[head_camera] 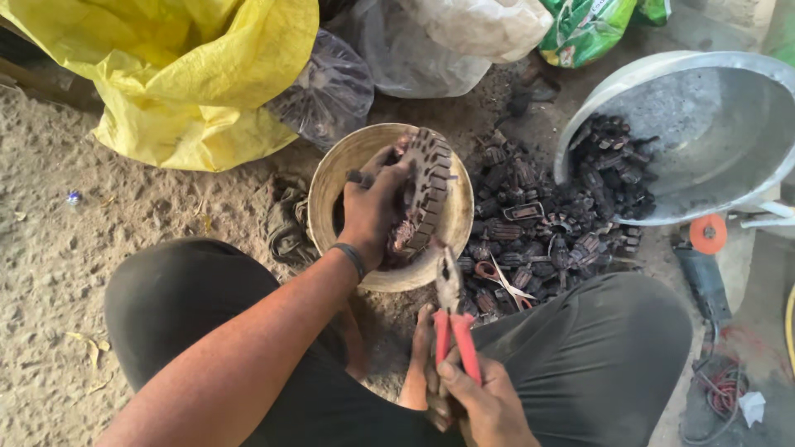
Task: The person uses pliers to strip copper wiring from the slots of a motor stator over a bucket.
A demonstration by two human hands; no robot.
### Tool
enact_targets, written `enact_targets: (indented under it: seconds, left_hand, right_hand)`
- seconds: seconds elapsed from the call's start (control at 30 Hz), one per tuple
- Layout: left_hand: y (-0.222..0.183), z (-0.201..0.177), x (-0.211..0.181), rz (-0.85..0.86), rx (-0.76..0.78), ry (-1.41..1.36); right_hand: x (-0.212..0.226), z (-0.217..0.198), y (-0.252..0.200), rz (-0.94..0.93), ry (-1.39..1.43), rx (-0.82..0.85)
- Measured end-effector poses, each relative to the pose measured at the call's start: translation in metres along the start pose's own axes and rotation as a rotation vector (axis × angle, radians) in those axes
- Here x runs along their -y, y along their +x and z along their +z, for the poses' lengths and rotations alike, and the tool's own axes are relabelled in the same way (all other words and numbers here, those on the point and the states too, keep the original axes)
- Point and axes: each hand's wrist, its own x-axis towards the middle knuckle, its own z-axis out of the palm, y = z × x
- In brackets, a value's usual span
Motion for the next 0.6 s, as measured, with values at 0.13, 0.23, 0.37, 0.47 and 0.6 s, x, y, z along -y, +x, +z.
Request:
enact_targets:
  seconds: [0.13,0.23,0.37,0.47,0.6]
  left_hand:
    - [-0.004,0.009,0.009,-0.118,-0.048,0.056]
    - [0.009,0.009,-0.001,-0.111,-0.112,0.025]
    - [0.033,-0.023,-0.013,-0.114,-0.074,-0.117]
    - [0.037,-0.039,-0.015,-0.285,0.091,-0.261]
    - [0.025,-0.038,-0.004,-0.354,0.074,-0.304]
  right_hand:
    - [0.011,-0.007,0.016,0.039,0.037,-0.205]
    - [0.012,-0.012,0.019,0.027,0.009,-0.174]
    - [-0.009,-0.036,-0.003,0.116,-0.141,-0.227]
    - [-0.013,-0.049,0.006,-0.04,-0.473,-0.265]
    - [0.021,-0.05,0.044,-0.243,-1.181,-0.222]
